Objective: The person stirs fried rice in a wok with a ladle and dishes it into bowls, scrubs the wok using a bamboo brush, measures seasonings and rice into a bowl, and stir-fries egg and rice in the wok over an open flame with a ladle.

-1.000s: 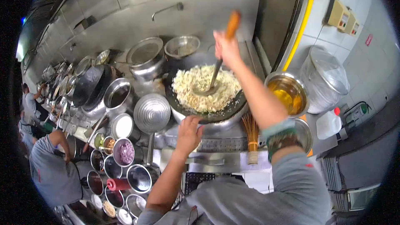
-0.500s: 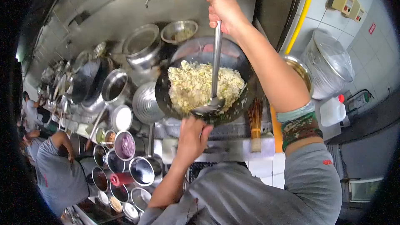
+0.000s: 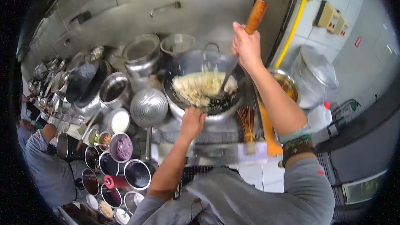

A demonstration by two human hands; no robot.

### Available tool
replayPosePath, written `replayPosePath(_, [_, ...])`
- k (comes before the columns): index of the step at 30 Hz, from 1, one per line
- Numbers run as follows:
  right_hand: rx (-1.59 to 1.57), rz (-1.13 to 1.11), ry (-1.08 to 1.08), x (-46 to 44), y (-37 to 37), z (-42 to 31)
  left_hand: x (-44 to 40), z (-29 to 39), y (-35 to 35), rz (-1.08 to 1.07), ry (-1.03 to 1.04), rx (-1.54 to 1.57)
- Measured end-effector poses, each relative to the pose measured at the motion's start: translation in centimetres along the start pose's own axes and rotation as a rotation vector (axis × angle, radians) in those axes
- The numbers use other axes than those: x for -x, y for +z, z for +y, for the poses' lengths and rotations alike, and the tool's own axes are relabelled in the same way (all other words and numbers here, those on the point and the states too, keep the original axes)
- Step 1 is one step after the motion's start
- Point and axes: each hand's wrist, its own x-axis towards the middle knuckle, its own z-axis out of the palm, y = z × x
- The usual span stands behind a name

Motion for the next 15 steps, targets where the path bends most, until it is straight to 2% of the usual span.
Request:
replayPosePath(2, [0.007,0.029,0.020,-0.7,0.2,-2.6,-0.2,-0.6,0.8,-0.013,0.017,-0.031])
replayPosePath(4, [-0.093,-0.136,-0.056,-1.3,-0.7,-4.0,0.0,-0.7,0.9,-0.048,-0.025,0.001])
replayPosePath(6, [-0.149,-0.154,-0.088,-0.8,-1.4,-3.0,-0.2,-0.4,0.8,-0.075,-0.049,-0.009])
replayPosePath(8, [0.009,0.122,-0.044,0.5,-0.4,3.9,-0.6,-0.5,0.9,-0.086,-0.066,-0.003])
replayPosePath(10, [-0.133,-0.232,0.087,0.4,-1.9,11.1,-0.4,-0.4,0.4,-0.125,-0.078,0.000])
replayPosePath(12, [-0.037,-0.097,0.145,-3.4,-0.9,10.1,0.1,0.5,-0.5,-0.152,-0.099,-0.002])
replayPosePath(13, [-0.044,-0.078,0.130,-4.9,-0.8,8.1,0.3,1.1,-1.5,-0.093,-0.090,-0.011])
replayPosePath(14, [-0.047,-0.073,0.111,-6.5,-0.9,5.6,0.1,1.7,-2.6,-0.021,-0.082,-0.019])
replayPosePath(15, [-0.074,-0.174,0.133,-7.9,-2.3,3.3,0.4,2.3,-3.9,-0.047,-0.140,-0.096])
